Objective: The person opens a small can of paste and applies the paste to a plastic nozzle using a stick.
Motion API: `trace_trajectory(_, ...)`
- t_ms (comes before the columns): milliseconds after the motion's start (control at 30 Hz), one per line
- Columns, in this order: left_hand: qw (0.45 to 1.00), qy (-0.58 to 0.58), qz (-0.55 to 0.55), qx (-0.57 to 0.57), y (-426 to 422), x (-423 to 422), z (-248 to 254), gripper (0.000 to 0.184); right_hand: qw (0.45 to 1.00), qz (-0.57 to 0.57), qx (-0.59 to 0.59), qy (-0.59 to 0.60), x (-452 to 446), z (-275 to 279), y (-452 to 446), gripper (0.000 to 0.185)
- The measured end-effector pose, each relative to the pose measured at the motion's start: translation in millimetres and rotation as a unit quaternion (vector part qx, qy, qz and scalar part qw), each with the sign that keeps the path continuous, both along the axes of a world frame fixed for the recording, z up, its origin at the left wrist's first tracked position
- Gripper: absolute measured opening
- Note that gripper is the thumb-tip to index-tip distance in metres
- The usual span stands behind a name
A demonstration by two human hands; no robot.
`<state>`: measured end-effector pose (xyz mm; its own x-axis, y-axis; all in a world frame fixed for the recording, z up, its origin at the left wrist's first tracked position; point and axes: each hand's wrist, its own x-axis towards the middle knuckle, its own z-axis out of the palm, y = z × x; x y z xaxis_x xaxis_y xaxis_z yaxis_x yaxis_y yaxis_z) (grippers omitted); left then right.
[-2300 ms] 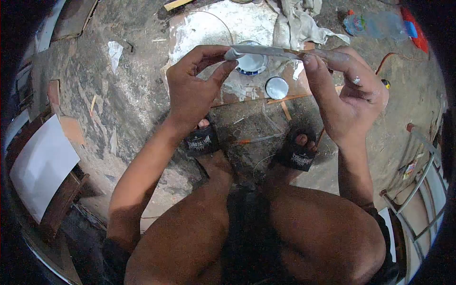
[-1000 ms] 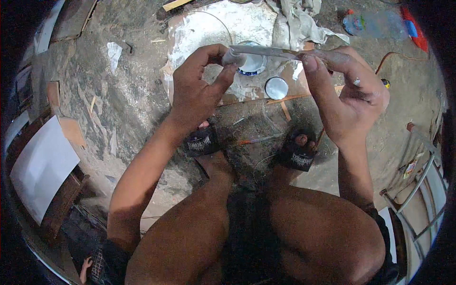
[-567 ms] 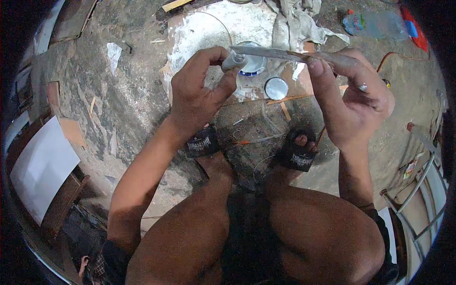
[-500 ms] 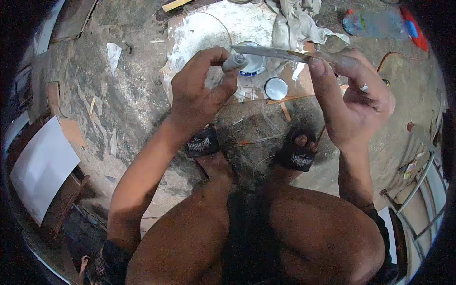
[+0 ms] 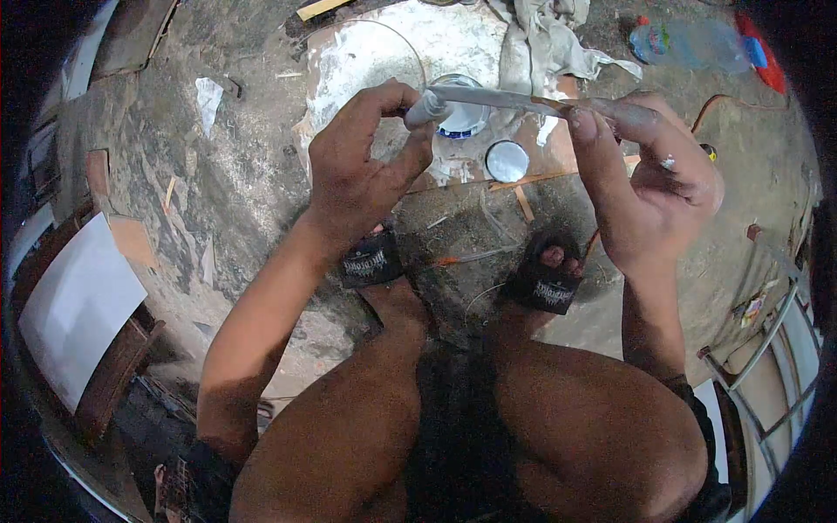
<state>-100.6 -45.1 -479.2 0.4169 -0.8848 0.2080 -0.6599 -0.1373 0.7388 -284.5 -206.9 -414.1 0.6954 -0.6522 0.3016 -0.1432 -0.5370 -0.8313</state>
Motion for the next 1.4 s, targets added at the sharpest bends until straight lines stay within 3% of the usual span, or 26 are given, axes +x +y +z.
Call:
trace_trajectory(100, 0.998, -0.037, -0.014, -0.057, -3.7, 0.4, -2.4, 0.028, 1.000, 0.011, -0.011, 0.014, -0.6, 1.6, -0.1, 0.005)
trace_trajectory(633, 0.999, 0.008, 0.027, -0.037, -2.8, 7.9, 0.9, 0.027, 0.999, -0.008, -0.015, -0.033, -2.5, -5.9, 1.8, 0.006)
trace_trajectory(733, 0.998, 0.000, 0.027, -0.059, -2.5, 10.8, -1.8, 0.027, 0.999, -0.030, 0.018, -0.029, -1.3, -8.2, 6.2, 0.006)
trace_trajectory(833, 0.995, 0.004, 0.019, -0.094, -2.7, 12.9, -7.0, 0.031, 0.987, -0.097, 0.121, -0.039, 0.9, -23.7, 8.5, 0.007)
trace_trajectory(1033, 0.992, 0.004, 0.010, -0.123, -4.3, 14.1, -5.6, 0.031, 0.933, -0.106, 0.344, -0.018, -0.4, -35.1, 26.3, 0.014)
trace_trajectory(1400, 0.993, 0.022, 0.013, -0.112, -3.6, 12.5, -5.0, 0.029, 0.922, -0.078, 0.379, -0.014, -4.5, -42.8, 25.8, 0.022)
